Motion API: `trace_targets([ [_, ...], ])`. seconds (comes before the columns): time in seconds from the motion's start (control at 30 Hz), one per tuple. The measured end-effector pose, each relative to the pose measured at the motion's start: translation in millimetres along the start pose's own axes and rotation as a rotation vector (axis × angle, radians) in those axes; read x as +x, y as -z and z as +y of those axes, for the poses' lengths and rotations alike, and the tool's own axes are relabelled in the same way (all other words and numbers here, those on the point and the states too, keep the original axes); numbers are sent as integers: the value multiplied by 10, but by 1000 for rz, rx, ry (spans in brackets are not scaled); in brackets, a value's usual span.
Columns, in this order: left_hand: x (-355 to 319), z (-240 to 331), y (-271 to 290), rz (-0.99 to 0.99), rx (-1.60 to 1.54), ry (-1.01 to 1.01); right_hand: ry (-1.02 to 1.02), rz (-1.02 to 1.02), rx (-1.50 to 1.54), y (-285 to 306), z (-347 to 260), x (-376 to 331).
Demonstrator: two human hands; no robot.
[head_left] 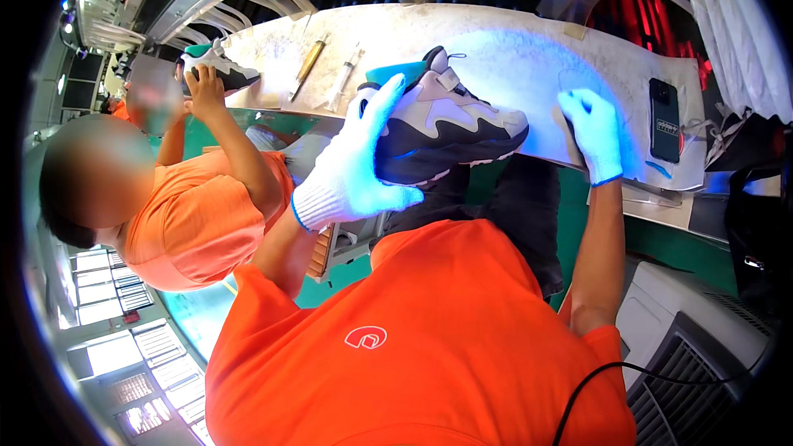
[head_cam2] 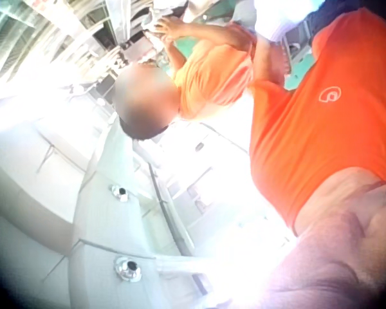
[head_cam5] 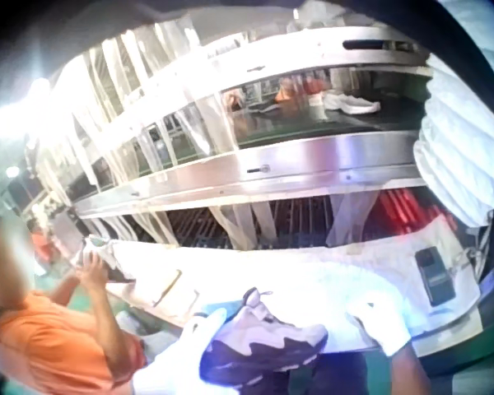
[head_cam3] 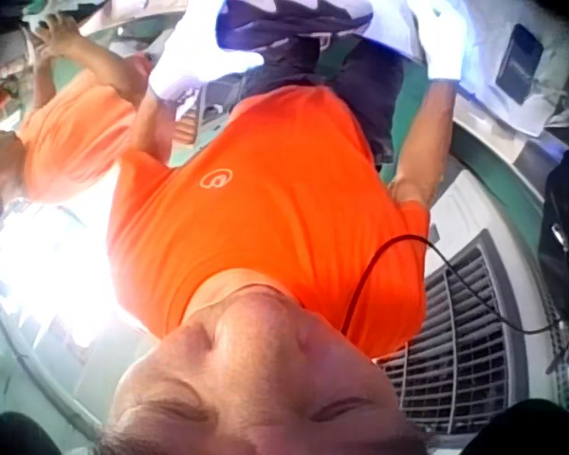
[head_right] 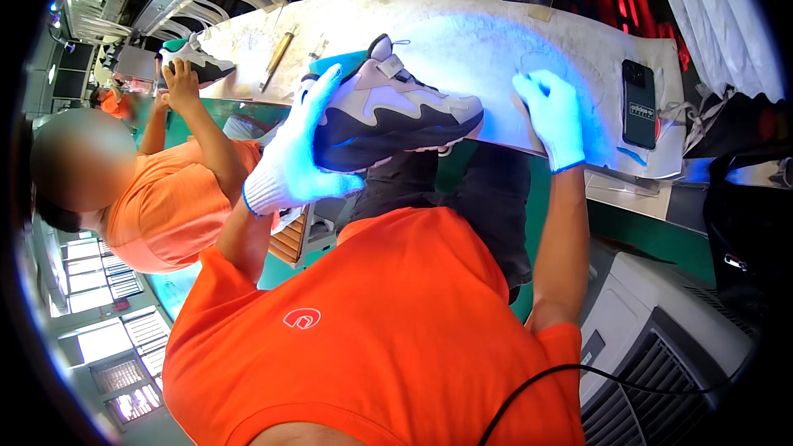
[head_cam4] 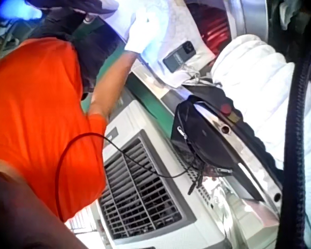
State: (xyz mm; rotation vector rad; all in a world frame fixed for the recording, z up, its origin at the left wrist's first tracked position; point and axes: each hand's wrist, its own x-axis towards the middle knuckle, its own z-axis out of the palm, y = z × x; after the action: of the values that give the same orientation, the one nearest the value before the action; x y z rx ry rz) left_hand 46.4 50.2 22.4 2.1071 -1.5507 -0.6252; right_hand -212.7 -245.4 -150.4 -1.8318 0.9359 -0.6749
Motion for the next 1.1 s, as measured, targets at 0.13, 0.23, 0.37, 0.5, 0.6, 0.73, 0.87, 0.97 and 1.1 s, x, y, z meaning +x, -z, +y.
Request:
trace_targets([
  [0.13,115,141,-6,16,19,4,-217,-43,1235,-432,-945,21],
  [0.23,255,256,29,11,36,-58,-82,-63,1524,-806,-1359,188],
  [0.37,270,269,12,18,66,-13,-85,33,1557,-1018,-1765,238],
  [0.5,323,328,25,13,86,-63,12,-120,1517,-1086,-1696,301],
  [0.6,343,367,37,6,105,-30,72,-136,1409,-1032,-1568,339],
  [0.73,378,358,26,34,146,-42,16,-46,1511,-1088,-1563,307],
  [0.87,420,365,18,43,169,-83,45,-283,1876,-1200,-1662,292],
  [0.97,429,441,42,55,207,-81,123,-509,2143,-1172,-1508,378],
  [1.1,388,488,-24,150,209,-174,55,-426,2082,-1027,-1548,257],
])
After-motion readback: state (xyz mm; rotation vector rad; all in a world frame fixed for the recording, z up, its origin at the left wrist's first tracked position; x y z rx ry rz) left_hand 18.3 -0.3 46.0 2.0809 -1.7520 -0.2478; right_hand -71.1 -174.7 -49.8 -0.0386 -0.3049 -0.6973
